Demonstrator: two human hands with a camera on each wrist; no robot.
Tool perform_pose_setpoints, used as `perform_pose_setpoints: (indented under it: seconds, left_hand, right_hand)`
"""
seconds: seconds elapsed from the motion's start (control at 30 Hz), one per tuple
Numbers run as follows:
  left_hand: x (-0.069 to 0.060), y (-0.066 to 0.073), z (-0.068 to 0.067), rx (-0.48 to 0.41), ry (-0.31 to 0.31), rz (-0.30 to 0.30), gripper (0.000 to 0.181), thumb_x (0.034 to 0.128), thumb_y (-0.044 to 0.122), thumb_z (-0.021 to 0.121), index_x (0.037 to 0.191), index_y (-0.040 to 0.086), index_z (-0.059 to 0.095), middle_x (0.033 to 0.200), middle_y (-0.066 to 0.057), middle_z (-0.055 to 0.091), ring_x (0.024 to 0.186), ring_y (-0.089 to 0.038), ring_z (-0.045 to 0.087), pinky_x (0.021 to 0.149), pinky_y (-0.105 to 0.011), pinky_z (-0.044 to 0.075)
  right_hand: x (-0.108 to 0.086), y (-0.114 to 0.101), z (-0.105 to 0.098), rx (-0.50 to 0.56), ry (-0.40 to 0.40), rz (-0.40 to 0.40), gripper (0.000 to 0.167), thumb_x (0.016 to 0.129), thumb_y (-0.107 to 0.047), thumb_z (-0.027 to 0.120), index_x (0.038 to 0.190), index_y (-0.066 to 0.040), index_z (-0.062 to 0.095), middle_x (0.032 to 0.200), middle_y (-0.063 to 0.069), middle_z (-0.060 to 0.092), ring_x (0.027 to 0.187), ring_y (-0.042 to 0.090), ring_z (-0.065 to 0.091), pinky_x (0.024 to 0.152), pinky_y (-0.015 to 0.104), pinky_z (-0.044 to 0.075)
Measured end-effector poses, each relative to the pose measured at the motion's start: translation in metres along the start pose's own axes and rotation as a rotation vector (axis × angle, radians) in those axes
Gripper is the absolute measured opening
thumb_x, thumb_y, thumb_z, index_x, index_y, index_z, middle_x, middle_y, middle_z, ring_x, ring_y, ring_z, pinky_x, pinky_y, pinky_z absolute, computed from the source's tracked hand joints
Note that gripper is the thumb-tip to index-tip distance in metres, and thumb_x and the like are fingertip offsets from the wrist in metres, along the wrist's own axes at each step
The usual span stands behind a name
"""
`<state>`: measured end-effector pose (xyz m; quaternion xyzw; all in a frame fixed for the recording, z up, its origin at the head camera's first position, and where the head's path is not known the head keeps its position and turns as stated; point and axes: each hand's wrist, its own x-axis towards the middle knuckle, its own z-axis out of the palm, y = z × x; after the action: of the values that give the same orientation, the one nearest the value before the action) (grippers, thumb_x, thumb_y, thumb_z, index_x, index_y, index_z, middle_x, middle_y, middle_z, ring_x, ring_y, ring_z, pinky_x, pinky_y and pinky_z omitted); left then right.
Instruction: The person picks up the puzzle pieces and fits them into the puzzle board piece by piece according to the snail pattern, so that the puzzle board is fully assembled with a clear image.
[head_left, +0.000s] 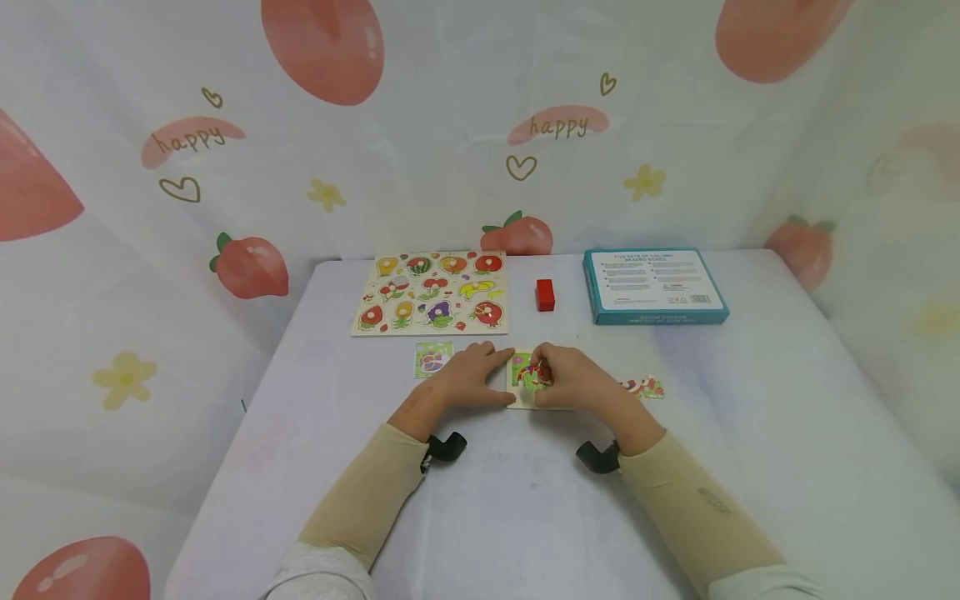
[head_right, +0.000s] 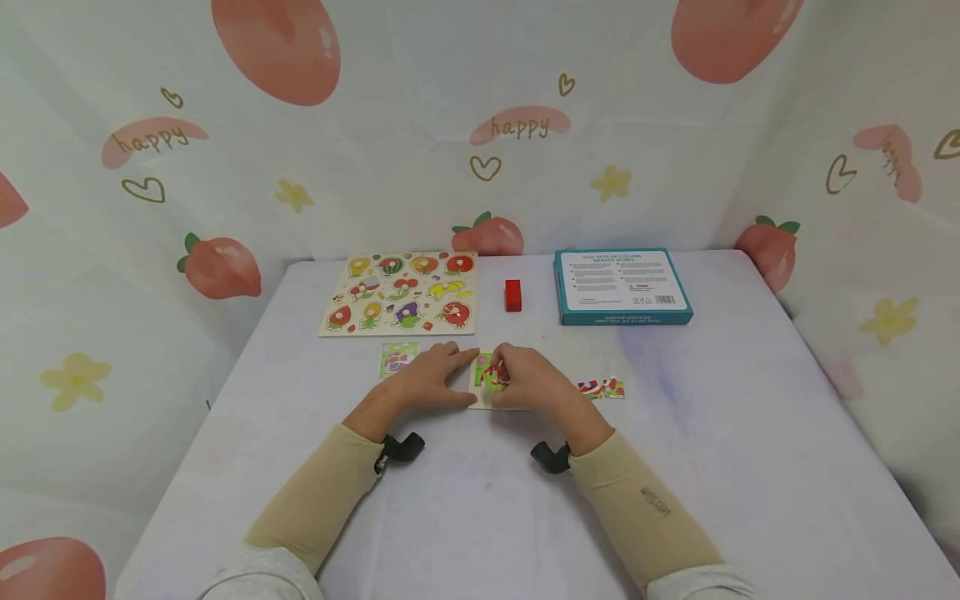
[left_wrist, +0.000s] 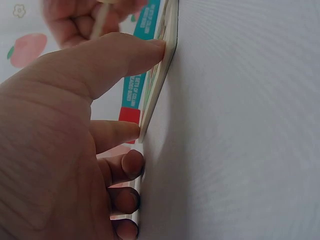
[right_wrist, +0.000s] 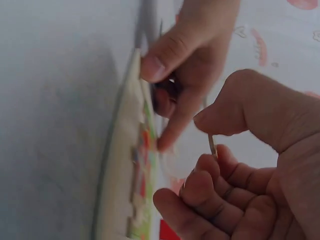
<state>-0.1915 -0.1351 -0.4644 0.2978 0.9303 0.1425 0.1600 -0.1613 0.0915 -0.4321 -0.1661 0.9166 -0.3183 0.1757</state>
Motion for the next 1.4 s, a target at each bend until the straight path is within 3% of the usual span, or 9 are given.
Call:
perform_pose_setpoints:
  seconds: [0.4,0.67,1.0,1.23,1.4]
  left_hand:
    - [-0.001,-0.002,0.002,-0.014,0.0,0.003,0.085,0.0898,0.054,0.071,0.16,0.02,0.039,0.131,-0.007,0.05,0.113,-0.022,0.047,0.1,-0.042,0.044]
    - [-0.001,-0.001,0.001,-0.022,0.001,0.002,0.085,0.0892,0.053,0.072,0.16,0.02,0.039,0.131,-0.006,0.051,0.115,-0.022,0.047,0.101,-0.042,0.044]
    - [-0.001,-0.002,0.001,-0.001,0.003,0.017,0.079,0.0926,0.05,0.069,0.16,0.02,0.039,0.125,-0.005,0.051,0.108,-0.02,0.047,0.095,-0.039,0.044]
    - [0.0,-0.002,0.002,0.017,0.015,0.025,0.075,0.0951,0.047,0.065,0.16,0.019,0.039,0.123,-0.004,0.051,0.106,-0.019,0.046,0.092,-0.037,0.044]
    - [0.0,-0.003,0.002,0.008,0.014,0.027,0.077,0.0953,0.05,0.064,0.16,0.019,0.039,0.129,-0.006,0.052,0.11,-0.021,0.047,0.096,-0.04,0.044]
  right_hand:
    - [0.004,-0.005,0.024,-0.047,-0.008,0.078,0.05,0.08,-0.016,0.085,0.122,-0.003,0.061,0.097,0.002,0.061,0.092,0.021,0.056,0.081,0.035,0.052]
    - [0.002,-0.009,0.028,-0.092,0.014,0.075,0.038,0.082,-0.017,0.085,0.111,-0.003,0.065,0.084,0.001,0.059,0.083,0.019,0.055,0.074,0.033,0.049]
    - [0.005,-0.007,0.026,-0.126,0.085,0.007,0.023,0.083,-0.018,0.087,0.102,-0.006,0.08,0.09,-0.002,0.072,0.086,0.017,0.059,0.081,0.035,0.052]
    - [0.006,-0.007,0.033,-0.169,0.12,0.075,0.019,0.084,-0.027,0.087,0.092,-0.01,0.083,0.078,-0.005,0.071,0.079,0.016,0.057,0.074,0.032,0.049]
    - [0.004,-0.01,0.034,-0.172,0.114,0.094,0.019,0.086,-0.027,0.086,0.095,-0.01,0.083,0.082,-0.004,0.072,0.079,0.015,0.059,0.077,0.033,0.052]
